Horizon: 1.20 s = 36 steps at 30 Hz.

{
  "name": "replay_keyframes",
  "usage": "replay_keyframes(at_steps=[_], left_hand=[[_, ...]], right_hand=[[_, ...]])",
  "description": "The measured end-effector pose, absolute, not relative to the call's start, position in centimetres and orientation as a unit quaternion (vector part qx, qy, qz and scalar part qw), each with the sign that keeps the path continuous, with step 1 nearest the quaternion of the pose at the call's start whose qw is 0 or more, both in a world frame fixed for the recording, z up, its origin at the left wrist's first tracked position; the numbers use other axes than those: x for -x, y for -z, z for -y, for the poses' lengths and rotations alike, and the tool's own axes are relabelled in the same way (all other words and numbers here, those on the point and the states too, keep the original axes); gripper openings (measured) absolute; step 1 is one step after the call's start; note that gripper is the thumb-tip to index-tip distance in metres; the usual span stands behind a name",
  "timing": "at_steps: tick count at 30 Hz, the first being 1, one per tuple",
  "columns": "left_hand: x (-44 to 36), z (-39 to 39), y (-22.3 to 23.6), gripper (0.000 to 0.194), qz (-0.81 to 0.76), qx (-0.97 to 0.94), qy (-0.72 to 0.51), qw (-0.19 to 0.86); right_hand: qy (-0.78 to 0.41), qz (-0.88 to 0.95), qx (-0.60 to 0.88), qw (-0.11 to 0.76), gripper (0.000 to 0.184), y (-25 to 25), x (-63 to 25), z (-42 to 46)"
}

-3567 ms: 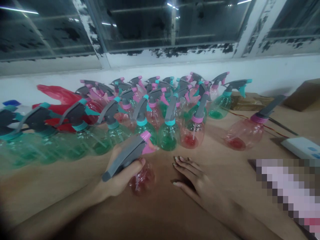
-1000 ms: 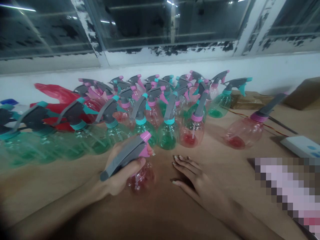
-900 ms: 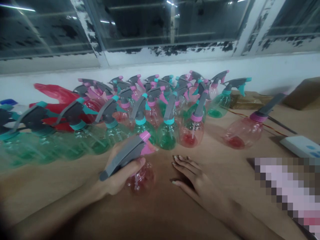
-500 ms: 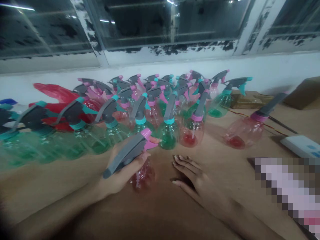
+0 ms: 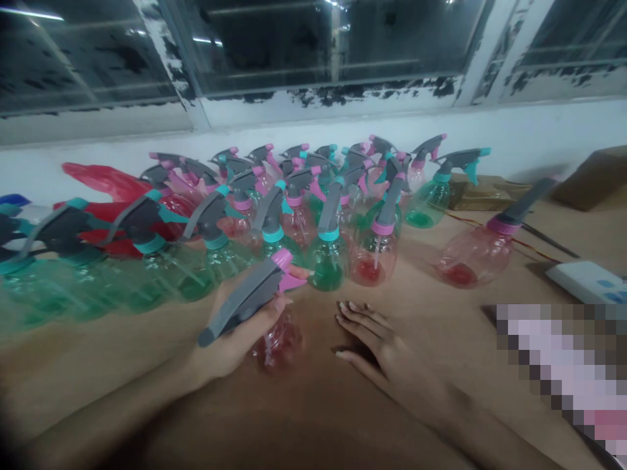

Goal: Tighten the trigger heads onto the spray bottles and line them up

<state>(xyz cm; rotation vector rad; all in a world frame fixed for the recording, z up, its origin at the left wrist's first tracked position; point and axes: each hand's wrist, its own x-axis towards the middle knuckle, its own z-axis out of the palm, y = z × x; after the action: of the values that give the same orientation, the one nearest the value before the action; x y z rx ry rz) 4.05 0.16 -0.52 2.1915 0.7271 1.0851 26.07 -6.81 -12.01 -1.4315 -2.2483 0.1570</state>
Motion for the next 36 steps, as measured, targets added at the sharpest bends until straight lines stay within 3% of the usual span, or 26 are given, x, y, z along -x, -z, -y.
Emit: replay_keyframes(at_steps=[11,18,25,30,36], left_hand=[[-4.0,0.7,0.4,0.019,-0.335,-0.796,-0.378,0.335],[-4.3,0.4,0.2,0.018,-0.314,-0.810,-0.400,0.292],[-6.3,1.0,0.9,0.012,-0.331,-0.800,-0.412,0.285],[-9.9,2.1,1.5,0.012,-0.317,-0.793,-0.415,0.313],[-15.4,2.8,2.2,0.027,-0.249,-0.794,-0.411,0.373]], right_hand=[[-0.055,0.820,0.519,0.234,0.047,12.0,-26.0,6.7],[-0.073,0.821,0.520,0.225,0.049,11.6,-25.9,6.6],[-0.123,0.805,0.539,0.214,0.072,8.6,-25.6,7.6],[-0.187,0.755,0.567,0.270,0.082,6.6,-25.3,10.0],[-0.124,0.683,0.629,0.350,0.079,8.0,-26.2,12.0]])
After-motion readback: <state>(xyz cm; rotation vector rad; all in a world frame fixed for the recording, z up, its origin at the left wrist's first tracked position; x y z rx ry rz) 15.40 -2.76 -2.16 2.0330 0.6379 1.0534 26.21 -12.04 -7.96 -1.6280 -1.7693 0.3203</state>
